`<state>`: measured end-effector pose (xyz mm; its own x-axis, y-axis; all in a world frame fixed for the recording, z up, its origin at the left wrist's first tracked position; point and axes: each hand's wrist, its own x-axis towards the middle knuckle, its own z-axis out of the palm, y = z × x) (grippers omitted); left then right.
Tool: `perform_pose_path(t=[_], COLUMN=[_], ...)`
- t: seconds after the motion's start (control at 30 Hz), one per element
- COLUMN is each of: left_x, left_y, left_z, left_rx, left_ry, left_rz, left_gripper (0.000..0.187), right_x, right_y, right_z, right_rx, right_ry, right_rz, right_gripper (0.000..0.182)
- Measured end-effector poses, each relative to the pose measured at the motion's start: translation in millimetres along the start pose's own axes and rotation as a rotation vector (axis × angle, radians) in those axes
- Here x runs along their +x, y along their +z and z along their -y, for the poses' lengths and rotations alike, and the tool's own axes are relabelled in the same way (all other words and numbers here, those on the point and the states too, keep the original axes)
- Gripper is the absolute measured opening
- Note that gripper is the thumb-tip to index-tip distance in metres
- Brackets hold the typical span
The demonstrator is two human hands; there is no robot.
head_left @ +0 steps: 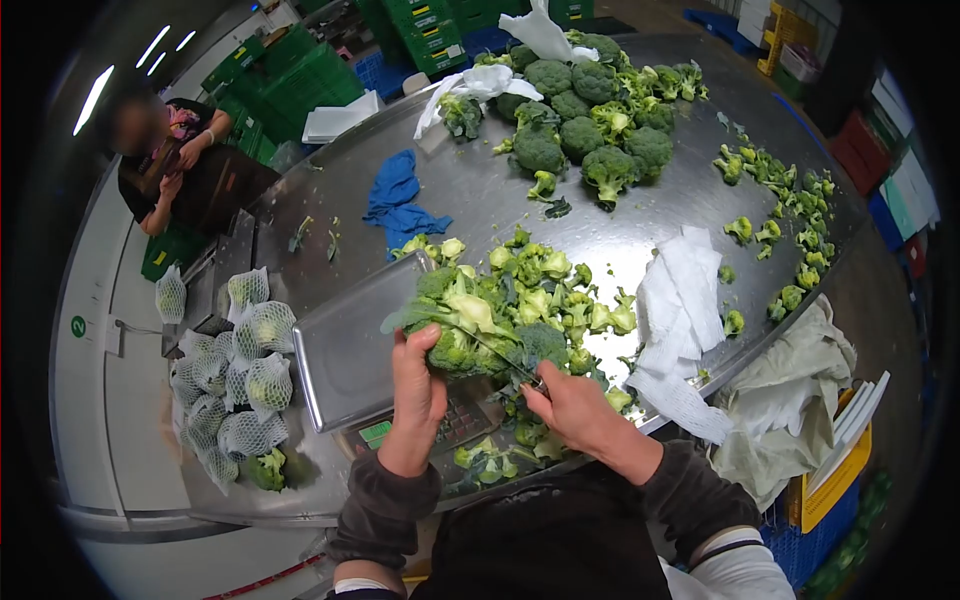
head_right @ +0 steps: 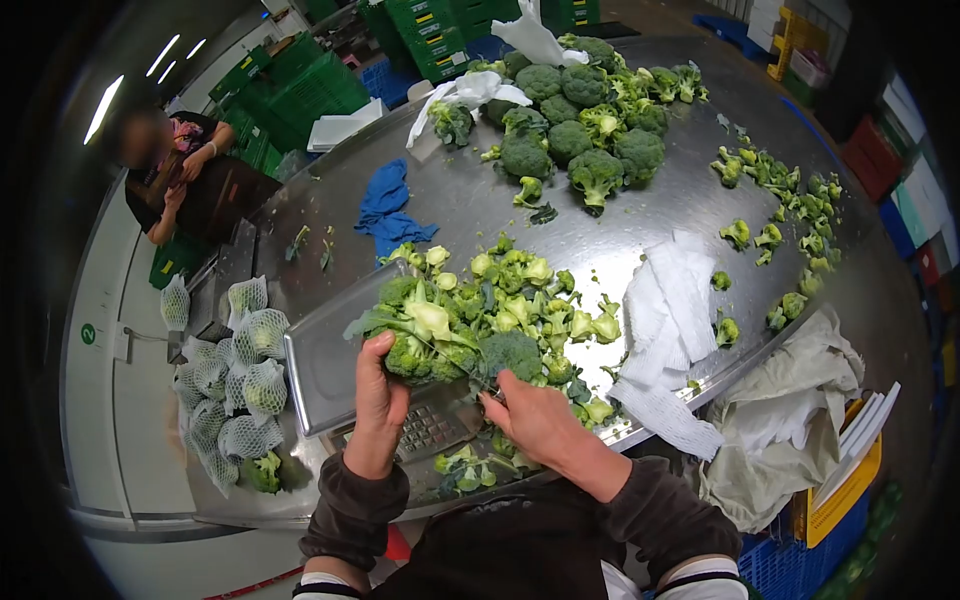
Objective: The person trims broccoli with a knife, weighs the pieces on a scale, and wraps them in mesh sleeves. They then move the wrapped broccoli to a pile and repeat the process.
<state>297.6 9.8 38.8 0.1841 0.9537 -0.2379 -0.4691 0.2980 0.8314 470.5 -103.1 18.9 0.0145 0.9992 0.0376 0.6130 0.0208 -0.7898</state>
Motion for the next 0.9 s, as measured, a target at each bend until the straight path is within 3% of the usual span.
perform_pose_path(t=[0.1, 0.17, 0.23, 0.27, 0.3, 0.33, 0.4, 0.47, 0.5, 0.57, 0.6, 0.67, 0.73, 0.8, 0.83, 0.9], left_x=[-5, -5, -2, 1, 4, 6, 8, 10, 12, 16, 19, 24, 27, 26, 24, 23], left_y=[10, 15, 18, 18, 17, 18, 21, 23, 25, 29, 32, 39, 46, 58, 62, 62], left_z=[1, 1, 4, 5, 6, 7, 8, 9, 11, 15, 16, 18, 24, 32, 35, 45], left_rx=[0.009, 0.025, 0.095, 0.096, 0.088, 0.081, 0.096, -0.014, -0.013, 0.047, 0.045, 0.035, 0.015, 0.082, 0.055, 0.087], left_ry=[0.038, 0.079, 0.170, 0.172, 0.160, 0.148, 0.155, 0.089, 0.085, 0.125, 0.123, 0.123, 0.147, 0.245, 0.219, 0.197], left_rz=[-0.026, -0.031, -0.089, -0.092, -0.080, -0.067, -0.067, -0.004, -0.009, -0.010, -0.003, -0.057, -0.044, -0.045, -0.037, -0.024], left_gripper=[0.050, 0.052, 0.036, 0.036, 0.049, 0.061, 0.060, 0.059, 0.059, 0.058, 0.058, 0.058, 0.060, 0.062, 0.064, 0.065], right_x=[-1, 1, 4, 5, 7, 8, 8, 7, 7, 7, 6, 5, 8, 18, 25, 36], right_y=[-1, -5, -10, -12, -13, -15, -20, -25, -27, -30, -29, -24, -25, -23, -22, -18], right_z=[-3, -4, -5, -5, -5, -5, -8, -12, -10, -5, -8, -18, -15, 3, 7, 6], right_rx=[0.019, 0.305, 0.350, 0.394, 0.396, 0.523, 0.650, 1.104, 1.105, 0.743, 0.742, 0.575, 0.495, 0.310, 0.196, 0.167], right_ry=[0.018, 0.062, 0.111, 0.158, 0.157, 0.230, 0.304, 0.608, 0.612, 0.443, 0.444, 0.245, 0.263, 0.056, -0.074, -0.137], right_rz=[0.035, 0.137, 0.198, 0.260, 0.263, 0.316, 0.368, 0.677, 0.680, 0.402, 0.395, 0.092, -0.011, -0.346, -0.447, -0.496], right_gripper=[0.028, 0.028, 0.028, 0.029, 0.029, 0.030, 0.031, 0.032, 0.032, 0.030, 0.030, 0.027, 0.025, 0.034, 0.047, 0.047])
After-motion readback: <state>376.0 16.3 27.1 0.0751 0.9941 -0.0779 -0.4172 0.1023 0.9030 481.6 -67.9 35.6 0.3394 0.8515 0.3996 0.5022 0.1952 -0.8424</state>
